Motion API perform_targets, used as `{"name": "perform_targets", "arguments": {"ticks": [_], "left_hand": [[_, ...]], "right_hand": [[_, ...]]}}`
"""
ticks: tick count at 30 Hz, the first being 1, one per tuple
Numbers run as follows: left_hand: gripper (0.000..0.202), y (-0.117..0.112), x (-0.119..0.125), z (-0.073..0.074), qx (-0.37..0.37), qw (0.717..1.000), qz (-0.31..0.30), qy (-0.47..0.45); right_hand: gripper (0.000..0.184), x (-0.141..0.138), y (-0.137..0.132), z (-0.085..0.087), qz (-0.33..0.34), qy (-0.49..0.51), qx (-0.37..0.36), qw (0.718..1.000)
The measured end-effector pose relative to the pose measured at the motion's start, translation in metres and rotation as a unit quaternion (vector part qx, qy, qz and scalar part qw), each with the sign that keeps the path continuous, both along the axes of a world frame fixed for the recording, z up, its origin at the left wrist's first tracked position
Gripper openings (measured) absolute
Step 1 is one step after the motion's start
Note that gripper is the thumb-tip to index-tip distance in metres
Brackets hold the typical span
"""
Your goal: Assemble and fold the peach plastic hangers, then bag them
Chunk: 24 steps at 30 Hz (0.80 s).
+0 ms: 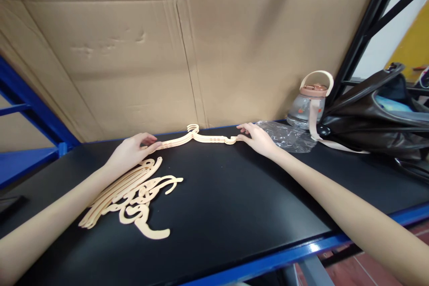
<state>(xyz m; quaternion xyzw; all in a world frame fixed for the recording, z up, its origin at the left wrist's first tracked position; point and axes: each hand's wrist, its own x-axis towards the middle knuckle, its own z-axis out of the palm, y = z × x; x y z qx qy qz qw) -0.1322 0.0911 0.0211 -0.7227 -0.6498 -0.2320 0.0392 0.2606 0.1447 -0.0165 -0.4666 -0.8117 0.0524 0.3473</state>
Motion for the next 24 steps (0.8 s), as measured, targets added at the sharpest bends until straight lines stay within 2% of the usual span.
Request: {"name": "perform_targets", "arguments": {"ticks": [3,6,8,11,13,16,20,24], "left_hand": [[0.041,-0.009,0.007,0.012,0.033,0.999,-0.003,0.030],[0.038,-0.020,0.016,0.027,0.059,0.994,-0.035,0.086],[0.037,-0.028,0.023,0.036,0.023,0.992,-0.076,0.101],[0.037,-0.042,0.034,0.044,-0.093,0.980,-0.157,0.075],[0.038,-0.051,0.042,0.045,-0.166,0.965,-0.195,0.059],[0.034,-0.062,0.050,0.044,-0.227,0.949,-0.210,0.055],[0.022,-0.067,0.056,0.040,-0.256,0.944,-0.195,0.072],[0.012,-0.065,0.058,0.034,-0.241,0.944,-0.209,0.085]], "right_hand": [[0.033,0.002,-0.003,0.005,0.001,0.008,0.012,1.000],[0.032,0.001,-0.010,0.012,0.005,0.012,0.024,1.000],[0.031,-0.001,-0.018,0.017,0.010,0.012,0.035,0.999],[0.029,-0.010,-0.033,0.024,0.031,0.007,0.055,0.998],[0.026,-0.017,-0.044,0.027,0.059,-0.002,0.064,0.996],[0.023,-0.028,-0.056,0.026,0.130,-0.037,0.051,0.990],[0.022,-0.040,-0.069,0.021,0.201,-0.100,-0.012,0.974],[0.023,-0.050,-0.080,0.018,0.235,-0.136,-0.045,0.961]]}}
